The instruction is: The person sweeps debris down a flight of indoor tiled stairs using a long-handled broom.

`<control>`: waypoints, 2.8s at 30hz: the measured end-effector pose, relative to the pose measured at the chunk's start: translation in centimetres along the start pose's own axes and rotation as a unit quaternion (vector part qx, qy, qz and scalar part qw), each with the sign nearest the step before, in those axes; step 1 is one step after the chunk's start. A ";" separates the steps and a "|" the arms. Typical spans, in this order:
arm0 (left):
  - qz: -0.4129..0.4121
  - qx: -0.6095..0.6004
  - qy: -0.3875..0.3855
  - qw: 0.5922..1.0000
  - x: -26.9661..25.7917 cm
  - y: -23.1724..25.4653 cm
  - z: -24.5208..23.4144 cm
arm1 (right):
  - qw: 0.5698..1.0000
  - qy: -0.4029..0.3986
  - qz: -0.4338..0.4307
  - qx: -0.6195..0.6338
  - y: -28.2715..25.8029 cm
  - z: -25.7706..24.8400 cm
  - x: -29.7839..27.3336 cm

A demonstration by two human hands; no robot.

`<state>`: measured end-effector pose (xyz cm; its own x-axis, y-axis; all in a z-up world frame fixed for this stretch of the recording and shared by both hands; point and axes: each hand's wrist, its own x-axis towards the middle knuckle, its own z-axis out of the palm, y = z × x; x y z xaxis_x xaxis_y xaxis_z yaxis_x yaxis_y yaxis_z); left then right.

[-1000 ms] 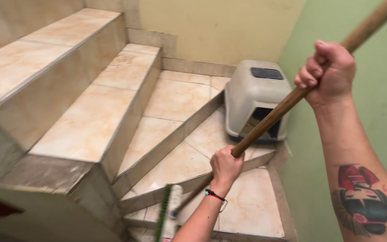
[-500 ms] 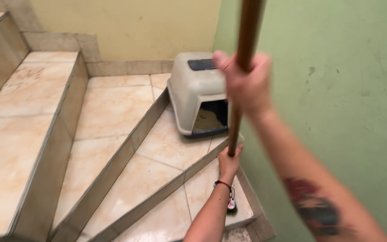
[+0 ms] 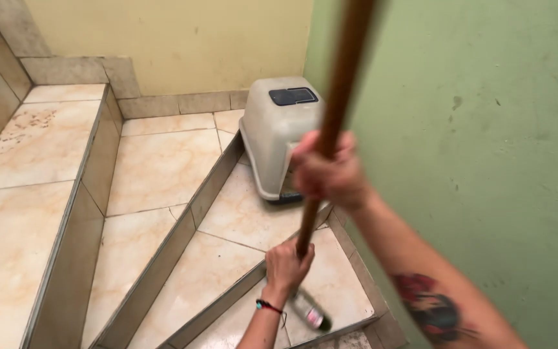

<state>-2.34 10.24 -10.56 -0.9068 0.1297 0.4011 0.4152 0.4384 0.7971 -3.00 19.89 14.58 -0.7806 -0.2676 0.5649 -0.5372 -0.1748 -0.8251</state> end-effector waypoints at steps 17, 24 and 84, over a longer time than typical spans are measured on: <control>-0.035 -0.002 -0.071 0.997 -2.3 -4.4 4.9 | 0.957 0.289 -0.014 -0.021 0.3 -9.7 -4.8; -0.030 0.038 -0.024 0.999 -7.5 -1.1 4.1 | 0.952 0.303 -0.022 -0.022 -2.9 -10.5 -9.1; -0.074 0.008 0.234 0.969 -10.5 6.2 4.4 | 0.976 0.211 -0.021 0.045 -11.8 -2.9 -7.5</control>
<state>9.46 15.51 -11.85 -0.8228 -0.3513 0.4467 0.2784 0.4361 0.8558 8.27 26.76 20.08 -0.8312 0.1517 0.5348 -0.5555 -0.2650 -0.7881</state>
